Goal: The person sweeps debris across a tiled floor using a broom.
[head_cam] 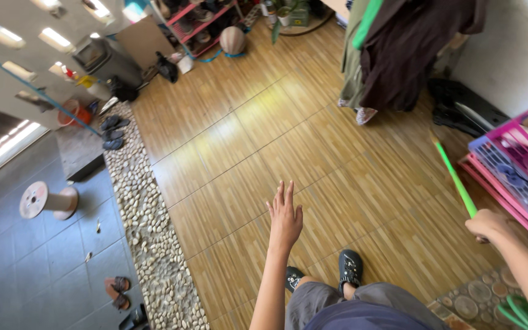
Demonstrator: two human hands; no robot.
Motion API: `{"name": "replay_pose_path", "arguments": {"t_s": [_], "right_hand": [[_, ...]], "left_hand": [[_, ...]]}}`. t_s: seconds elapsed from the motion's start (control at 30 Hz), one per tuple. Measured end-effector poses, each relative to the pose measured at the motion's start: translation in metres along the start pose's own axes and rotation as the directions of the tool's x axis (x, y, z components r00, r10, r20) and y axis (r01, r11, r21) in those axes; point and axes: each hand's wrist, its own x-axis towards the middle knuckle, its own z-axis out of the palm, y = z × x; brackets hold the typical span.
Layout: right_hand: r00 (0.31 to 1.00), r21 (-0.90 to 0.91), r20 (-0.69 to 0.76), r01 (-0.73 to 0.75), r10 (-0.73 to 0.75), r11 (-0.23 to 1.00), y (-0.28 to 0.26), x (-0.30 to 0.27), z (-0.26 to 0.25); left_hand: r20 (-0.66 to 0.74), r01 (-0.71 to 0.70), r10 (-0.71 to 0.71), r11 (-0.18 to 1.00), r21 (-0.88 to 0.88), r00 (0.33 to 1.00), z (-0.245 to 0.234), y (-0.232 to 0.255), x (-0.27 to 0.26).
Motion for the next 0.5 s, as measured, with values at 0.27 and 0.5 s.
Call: {"name": "replay_pose_path", "arguments": {"t_s": [0.27, 0.5], "right_hand": [[0.964, 0.051, 0.215, 0.149, -0.156, 0.988, -0.112, -0.035, 0.13], [0.807, 0.261, 0.51, 0.186, -0.299, 0.947, -0.157, -0.042, 0.157]], "left_hand": [[-0.041, 0.112, -0.114, 0.993, -0.044, 0.993, -0.01, -0.005, -0.018], [-0.022, 0.112, -0.114, 0.992, -0.065, 0.993, 0.002, -0.006, -0.02]]}}
